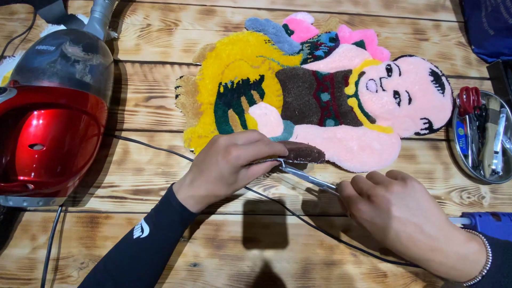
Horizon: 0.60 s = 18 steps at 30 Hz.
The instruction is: The person trims and details the edges of a small tufted rug with scissors.
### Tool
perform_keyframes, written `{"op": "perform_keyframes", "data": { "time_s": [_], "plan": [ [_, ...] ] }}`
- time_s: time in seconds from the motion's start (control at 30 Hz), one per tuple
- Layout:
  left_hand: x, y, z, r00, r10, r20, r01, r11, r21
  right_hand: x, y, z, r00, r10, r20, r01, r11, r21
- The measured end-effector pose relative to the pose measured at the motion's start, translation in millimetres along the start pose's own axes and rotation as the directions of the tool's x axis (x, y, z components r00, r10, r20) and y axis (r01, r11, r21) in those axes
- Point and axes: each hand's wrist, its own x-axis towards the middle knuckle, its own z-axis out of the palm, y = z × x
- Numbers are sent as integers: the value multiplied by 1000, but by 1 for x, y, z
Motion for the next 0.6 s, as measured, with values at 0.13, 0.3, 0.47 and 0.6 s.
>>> {"op": "perform_keyframes", "data": {
  "time_s": [0.13,0.3,0.47,0.6],
  "plan": [
    [-19,0,15,996,2,-91,10,992,123,3,-4,-8,998,33,52,-41,985,169],
    [-24,-10,24,960,215,-177,-164,950,267,14,2,-29,959,48,281,-183,859,478],
    [-18,-21,28,943,296,-154,-233,915,330,17,13,-13,939,7,344,-279,601,749],
    [-17,-23,25,930,358,-78,-301,868,396,18,21,3,857,-45,513,-462,372,805]
  ]
}}
